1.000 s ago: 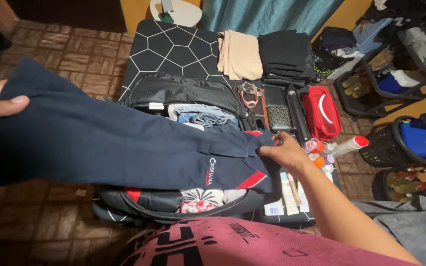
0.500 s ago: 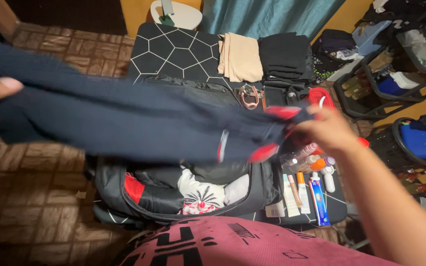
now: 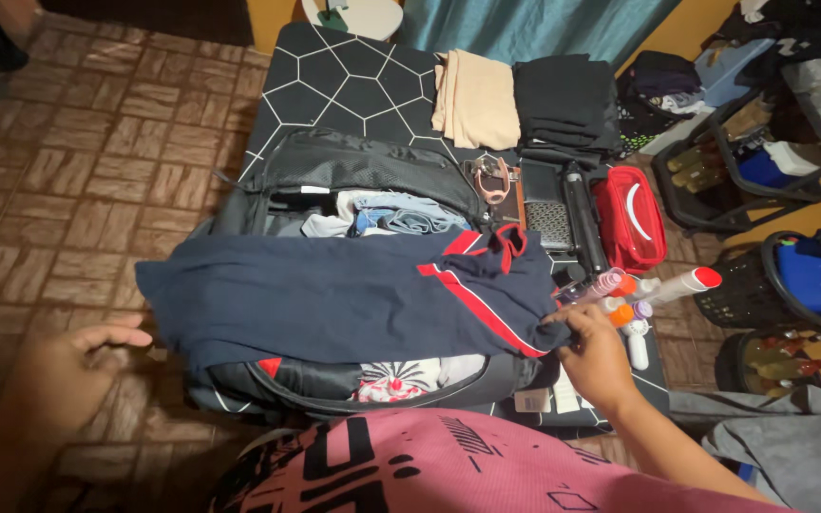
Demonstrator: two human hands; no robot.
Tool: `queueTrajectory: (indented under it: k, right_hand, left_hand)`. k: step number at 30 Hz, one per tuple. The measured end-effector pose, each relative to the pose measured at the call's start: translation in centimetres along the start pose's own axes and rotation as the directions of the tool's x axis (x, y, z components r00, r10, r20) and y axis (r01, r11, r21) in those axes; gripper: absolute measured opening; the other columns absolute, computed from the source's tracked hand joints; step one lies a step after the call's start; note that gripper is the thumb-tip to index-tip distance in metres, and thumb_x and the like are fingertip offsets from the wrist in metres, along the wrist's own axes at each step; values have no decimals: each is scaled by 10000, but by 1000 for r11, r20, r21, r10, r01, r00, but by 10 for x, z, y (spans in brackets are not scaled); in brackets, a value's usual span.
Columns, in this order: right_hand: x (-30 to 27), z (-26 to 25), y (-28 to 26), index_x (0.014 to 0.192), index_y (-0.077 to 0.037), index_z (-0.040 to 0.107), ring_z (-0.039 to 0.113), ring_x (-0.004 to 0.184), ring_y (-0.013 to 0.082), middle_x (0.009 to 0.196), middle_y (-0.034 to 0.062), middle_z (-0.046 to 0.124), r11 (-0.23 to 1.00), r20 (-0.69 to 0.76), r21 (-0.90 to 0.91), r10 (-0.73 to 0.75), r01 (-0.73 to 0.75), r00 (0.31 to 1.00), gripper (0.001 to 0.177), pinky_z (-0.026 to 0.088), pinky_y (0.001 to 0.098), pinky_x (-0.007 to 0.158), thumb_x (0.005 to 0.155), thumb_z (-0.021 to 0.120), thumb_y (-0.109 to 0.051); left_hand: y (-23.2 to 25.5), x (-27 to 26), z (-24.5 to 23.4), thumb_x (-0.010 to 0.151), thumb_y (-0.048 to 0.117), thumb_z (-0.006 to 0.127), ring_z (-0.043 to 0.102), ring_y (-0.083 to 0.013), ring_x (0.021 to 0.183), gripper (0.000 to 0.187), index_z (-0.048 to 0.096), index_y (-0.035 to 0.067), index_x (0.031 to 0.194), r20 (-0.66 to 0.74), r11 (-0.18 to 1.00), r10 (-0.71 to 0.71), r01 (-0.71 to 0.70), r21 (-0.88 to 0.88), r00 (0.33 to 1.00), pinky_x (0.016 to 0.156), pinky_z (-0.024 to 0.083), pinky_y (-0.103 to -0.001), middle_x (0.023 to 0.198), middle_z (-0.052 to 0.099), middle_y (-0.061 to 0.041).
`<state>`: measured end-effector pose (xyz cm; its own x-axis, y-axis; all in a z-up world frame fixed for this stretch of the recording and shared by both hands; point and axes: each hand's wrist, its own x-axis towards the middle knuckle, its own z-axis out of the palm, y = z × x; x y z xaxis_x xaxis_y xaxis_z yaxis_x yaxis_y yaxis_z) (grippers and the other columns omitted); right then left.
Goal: The person unpacks a backpack placed on a table, removing toiletries from a red pouch and placing them on the table. They then remove folded clothes including a beige top, black pants, and a dark polo shirt, placing each item on the table beside the bag.
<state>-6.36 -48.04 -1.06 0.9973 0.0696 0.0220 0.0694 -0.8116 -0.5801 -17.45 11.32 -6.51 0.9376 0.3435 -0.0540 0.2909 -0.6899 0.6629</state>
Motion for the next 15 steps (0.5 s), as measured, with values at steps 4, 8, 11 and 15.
queueTrajectory:
  k: [4, 8, 11, 15]
  right_hand:
    - [1, -13, -22, 1137, -52, 676, 612, 1106, 339, 1183, 147, 623, 976, -106, -146, -180, 164, 978, 541, 517, 413, 895, 644, 594, 153]
    - [24, -27, -62, 1324, -56, 568, 506, 1291, 409, 1333, 194, 572, 917, -181, -218, -374, 334, 909, 671, 390, 487, 1103, 666, 681, 13]
    - [58, -22, -89, 1421, -40, 514, 418, 1369, 443, 1491, 227, 483, 825, -74, -180, -554, 535, 830, 788, 321, 497, 1138, 663, 728, -65]
    - [116, -9, -108, 1190, -62, 670, 633, 1070, 375, 1130, 177, 672, 718, 323, -219, -585, 660, 744, 450, 505, 452, 930, 780, 804, -192]
  left_hand:
    - [-15, 4, 6, 989, 65, 565, 644, -321, 1252, 339, 641, -57, 1296, 204, 732, -397, 443, -518, 895, 1060, 515, -435, 1350, 680, -218]
    - [-21, 32, 14, 978, 392, 548, 363, -364, 1502, 715, 354, 52, 1576, 409, 373, -525, 633, -678, 747, 1192, 310, -490, 1555, 470, -224]
    - [-15, 44, 30, 902, 549, 588, 173, -399, 1570, 941, 215, 134, 1660, 532, 312, -501, 716, -624, 682, 1229, 184, -545, 1647, 279, -204]
    - [-1, 56, 39, 958, 470, 676, 212, -369, 1543, 938, 175, 12, 1606, 581, 377, -533, 788, -487, 615, 1233, 250, -482, 1620, 194, -209]
